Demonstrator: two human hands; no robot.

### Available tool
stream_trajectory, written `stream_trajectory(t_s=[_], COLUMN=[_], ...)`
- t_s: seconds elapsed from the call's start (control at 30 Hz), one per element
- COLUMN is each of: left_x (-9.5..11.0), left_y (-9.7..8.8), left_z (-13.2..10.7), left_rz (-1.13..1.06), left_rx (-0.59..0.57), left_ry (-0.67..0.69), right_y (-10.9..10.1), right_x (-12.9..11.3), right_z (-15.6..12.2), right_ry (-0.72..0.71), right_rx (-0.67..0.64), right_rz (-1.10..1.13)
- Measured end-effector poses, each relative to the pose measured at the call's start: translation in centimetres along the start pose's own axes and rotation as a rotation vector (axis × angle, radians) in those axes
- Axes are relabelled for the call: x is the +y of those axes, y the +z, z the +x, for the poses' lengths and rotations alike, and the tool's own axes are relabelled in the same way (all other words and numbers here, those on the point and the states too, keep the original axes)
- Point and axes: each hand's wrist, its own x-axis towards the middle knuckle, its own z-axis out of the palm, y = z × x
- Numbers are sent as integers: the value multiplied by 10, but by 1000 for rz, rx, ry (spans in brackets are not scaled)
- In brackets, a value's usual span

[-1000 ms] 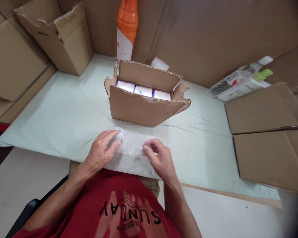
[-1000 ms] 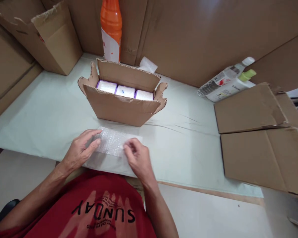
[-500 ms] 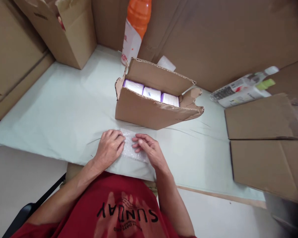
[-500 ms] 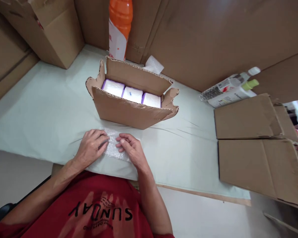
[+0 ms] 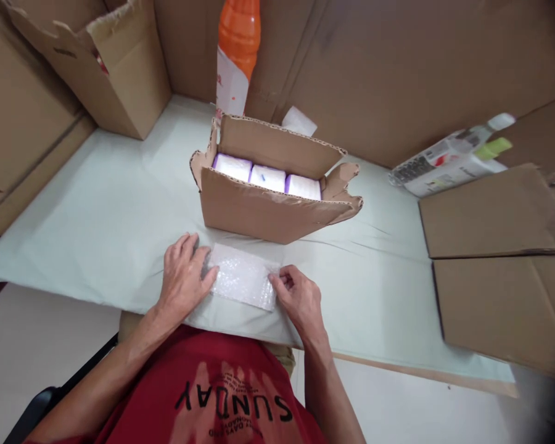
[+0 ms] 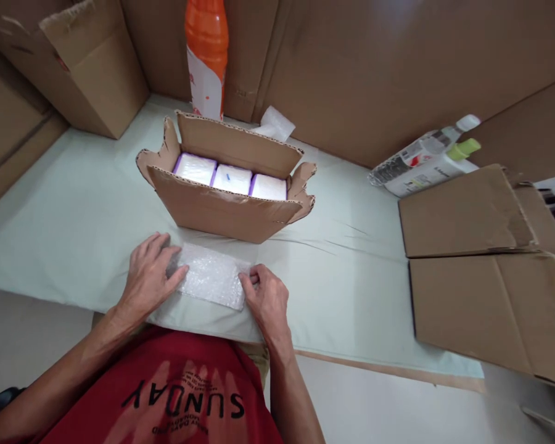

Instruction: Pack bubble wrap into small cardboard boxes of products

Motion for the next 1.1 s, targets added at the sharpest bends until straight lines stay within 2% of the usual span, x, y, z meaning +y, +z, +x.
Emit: stream_trajectory(t_s=[0.1,0.2,0.27,0.33,0.43,0.5,0.57,0.6,0.63,0.73,0.8,0.87,0.93,1.0,1.1], left_x=[7,18,26,34,47,53,57,58,58,56,56,58,61,64,64], left_y=[1,-8,-24,-49,-94,-119,-134,-138,-140,-135,-131,-128,-125,-123,-122], left_z=[-4,-11,-11,-1,35,72,114,136,155,202,219,227,230,230,228], left_rz=[-64,-271,-393,-404,-269,-179,-136,-125,-113,-25,95,228,313,337,372], left_rx=[6,8,38,126,334,473,563,524,432,41,-174,-328,-433,-486,-508], left_ry=[9,11,20,70,219,306,363,367,353,225,164,154,163,178,181], right_y=[1,-5,-18,-40,-86,-118,-144,-154,-160,-165,-161,-155,-150,-147,-148], right_x=[2,5,3,-4,-27,-49,-72,-81,-89,-103,-107,-110,-115,-120,-124], right_z=[-2,-9,-13,-13,2,25,57,75,93,135,148,152,151,151,150], right_ry=[-73,-172,-253,-347,-484,-576,-671,-711,-729,-662,-574,-514,-484,-468,-452], right_rx=[11,24,31,51,164,335,507,543,537,358,220,84,-38,-127,-164], right_rz=[143,319,403,462,536,546,497,455,407,181,-43,-279,-475,-617,-746])
